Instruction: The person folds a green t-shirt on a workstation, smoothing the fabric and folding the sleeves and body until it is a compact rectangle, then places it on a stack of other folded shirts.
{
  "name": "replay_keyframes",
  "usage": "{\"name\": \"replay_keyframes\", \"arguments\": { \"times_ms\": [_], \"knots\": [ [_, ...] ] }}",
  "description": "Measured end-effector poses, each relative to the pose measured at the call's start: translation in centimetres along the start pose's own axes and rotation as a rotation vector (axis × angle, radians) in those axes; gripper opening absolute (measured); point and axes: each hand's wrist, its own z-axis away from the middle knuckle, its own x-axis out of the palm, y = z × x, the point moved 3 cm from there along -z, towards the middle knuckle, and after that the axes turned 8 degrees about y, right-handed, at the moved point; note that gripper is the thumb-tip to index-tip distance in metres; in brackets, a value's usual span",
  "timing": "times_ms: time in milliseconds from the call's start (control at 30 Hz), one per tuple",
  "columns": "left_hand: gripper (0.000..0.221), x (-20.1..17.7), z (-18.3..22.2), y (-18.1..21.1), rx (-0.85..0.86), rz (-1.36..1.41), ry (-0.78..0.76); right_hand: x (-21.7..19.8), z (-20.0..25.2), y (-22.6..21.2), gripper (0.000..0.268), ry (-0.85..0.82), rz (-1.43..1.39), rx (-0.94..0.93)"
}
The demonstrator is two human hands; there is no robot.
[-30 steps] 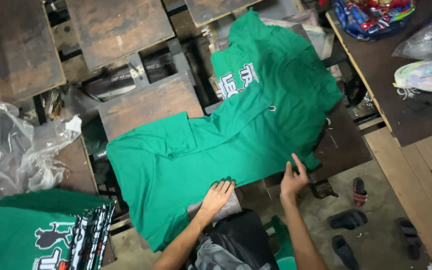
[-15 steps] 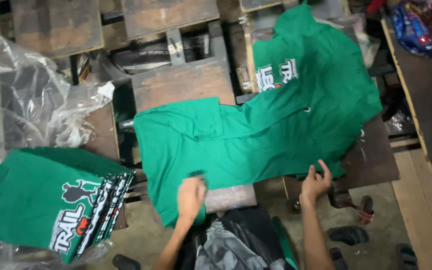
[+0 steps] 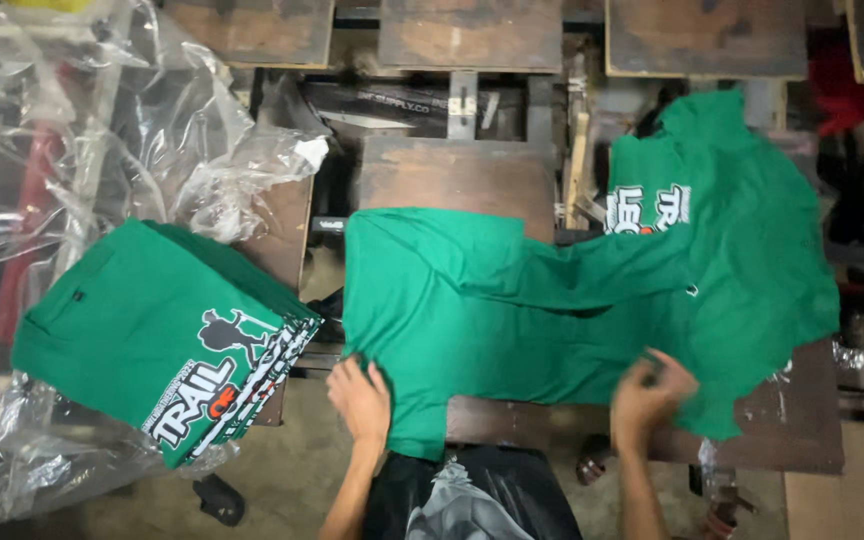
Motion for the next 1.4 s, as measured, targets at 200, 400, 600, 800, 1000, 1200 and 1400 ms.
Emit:
{"name": "replay_keyframes", "arguments": {
  "times_ms": [200,400,600,800,1000,1200,1400],
  "knots": [
    [0.041,3.9,-10.1,9.4,0.428,0.386,-0.113,15.5,2.7,-12.2,0.035,-0.743,-0.143,-0.317],
    [0.079,11.3,-16.7,16.0,0.603,0.174,-0.408,23.1,2.1,-14.5,0.054,-0.948,0.266,-0.496],
    [0.076,14.3,-20.2,18.0,0.512,0.158,-0.494,24.2,-2.4,-15.5,0.043,-0.707,0.154,-0.321],
    [0.044,14.3,-21.6,19.1,0.517,0.106,-0.526,28.1,-2.6,-11.6,0.075,-0.736,0.306,-0.209],
    [0.022,15.9,-24.9,18.1,0.163,0.475,-0.63,30.5,-7.1,-14.6,0.053,-0.719,0.16,-0.19],
    [0.017,16.4,-29.0,17.7,-0.12,0.604,-0.584,36.0,-13.9,-22.4,0.017,-0.687,-0.052,-0.296],
    [0.022,20.6,-32.1,14.8,-0.195,0.731,-0.39,45.3,-13.9,-28.0,0.025,-0.637,-0.335,-0.453]
  ]
}}
